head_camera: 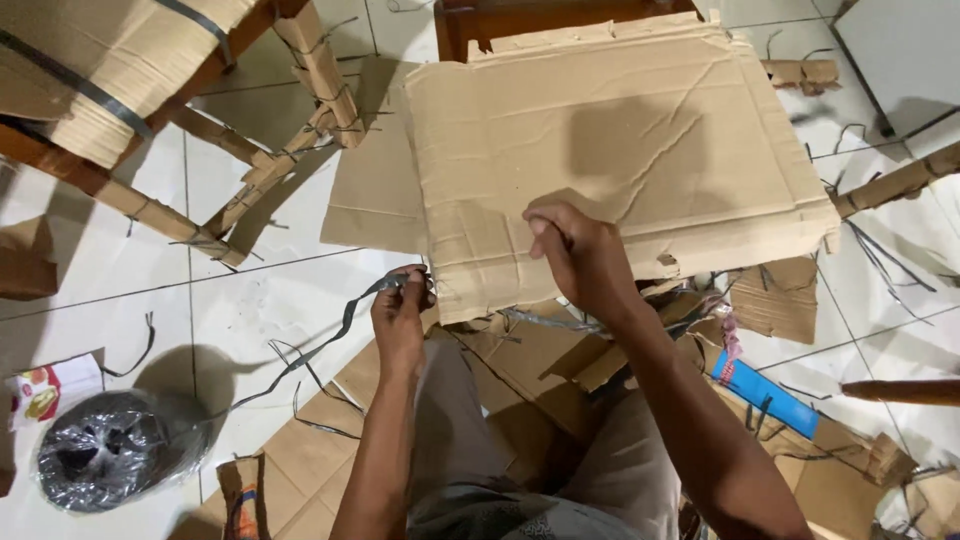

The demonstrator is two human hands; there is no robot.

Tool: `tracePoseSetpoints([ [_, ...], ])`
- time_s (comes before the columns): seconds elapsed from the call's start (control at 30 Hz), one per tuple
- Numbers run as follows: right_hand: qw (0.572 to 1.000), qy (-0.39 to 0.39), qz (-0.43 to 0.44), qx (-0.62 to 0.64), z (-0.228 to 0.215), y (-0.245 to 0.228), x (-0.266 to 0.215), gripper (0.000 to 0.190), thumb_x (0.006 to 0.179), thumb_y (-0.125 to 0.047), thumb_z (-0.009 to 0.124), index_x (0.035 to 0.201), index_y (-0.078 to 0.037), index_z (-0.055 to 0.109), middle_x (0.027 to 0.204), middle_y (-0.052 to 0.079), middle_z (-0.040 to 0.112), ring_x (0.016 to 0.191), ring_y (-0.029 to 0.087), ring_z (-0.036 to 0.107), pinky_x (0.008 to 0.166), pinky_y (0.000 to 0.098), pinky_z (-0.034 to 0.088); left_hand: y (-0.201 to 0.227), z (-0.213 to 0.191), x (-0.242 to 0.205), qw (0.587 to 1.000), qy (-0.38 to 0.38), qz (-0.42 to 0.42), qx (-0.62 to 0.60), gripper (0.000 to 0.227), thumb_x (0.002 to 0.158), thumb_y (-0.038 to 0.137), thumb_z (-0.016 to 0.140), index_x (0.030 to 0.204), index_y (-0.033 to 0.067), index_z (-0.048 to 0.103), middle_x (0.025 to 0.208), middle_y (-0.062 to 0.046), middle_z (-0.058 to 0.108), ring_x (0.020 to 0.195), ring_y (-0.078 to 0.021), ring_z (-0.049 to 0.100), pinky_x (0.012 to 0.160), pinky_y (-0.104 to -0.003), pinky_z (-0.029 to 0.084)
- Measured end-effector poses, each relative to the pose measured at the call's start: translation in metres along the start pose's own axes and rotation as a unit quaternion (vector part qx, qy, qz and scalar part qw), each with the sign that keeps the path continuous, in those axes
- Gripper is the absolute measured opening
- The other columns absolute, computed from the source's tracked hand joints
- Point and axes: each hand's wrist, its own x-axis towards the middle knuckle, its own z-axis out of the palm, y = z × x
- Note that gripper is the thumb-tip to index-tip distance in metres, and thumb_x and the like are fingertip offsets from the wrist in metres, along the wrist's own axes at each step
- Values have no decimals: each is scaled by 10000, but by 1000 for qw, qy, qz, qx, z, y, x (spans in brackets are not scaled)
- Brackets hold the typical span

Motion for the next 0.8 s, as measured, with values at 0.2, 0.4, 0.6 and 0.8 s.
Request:
tracePoseSetpoints([
  [0.2, 985, -45, -164, -31, 16, -24, -75, 151, 934, -98, 671, 1046, -59, 764, 752, 150, 765, 617, 333, 725, 578, 397, 580, -8, 10, -43, 999, 24, -20, -20, 154, 1035, 211, 642, 946, 93, 685, 727, -15, 559, 643, -96, 539, 611, -263, 448],
  [0.4, 961, 21, -273, -32, 63, -15, -122, 286, 974, -119, 658, 1255, -120, 708, 1126, 87, 733, 987, 288, 747, 824, 404, 627, -57, -6, -80, 993, -6, -71, -99, 160, 994, 166, 679, 948, 13, 691, 703, -114, 651, 573, -210, 673, 600, -353, 566],
  [0.6, 988, -71, -127, 47, 79, 60, -138, 361, 980, -139, 652, 1326, -67, 584, 1022, 177, 680, 953, 417, 712, 817, 533, 580, -60, -7, -87, 988, -72, -116, -64, 179, 908, 151, 789, 884, -19, 737, 710, -125, 691, 620, -207, 693, 660, -343, 577],
  [0.8, 960, -171, 204, 88, -3, 210, -134, 360, 1062, -56, 448, 1320, 38, 679, 825, 124, 758, 861, 74, 677, 903, 138, 490, -47, -17, -45, 986, 36, -146, -71, 108, 955, 114, 726, 926, 9, 732, 756, -101, 656, 635, -198, 660, 677, -359, 571],
])
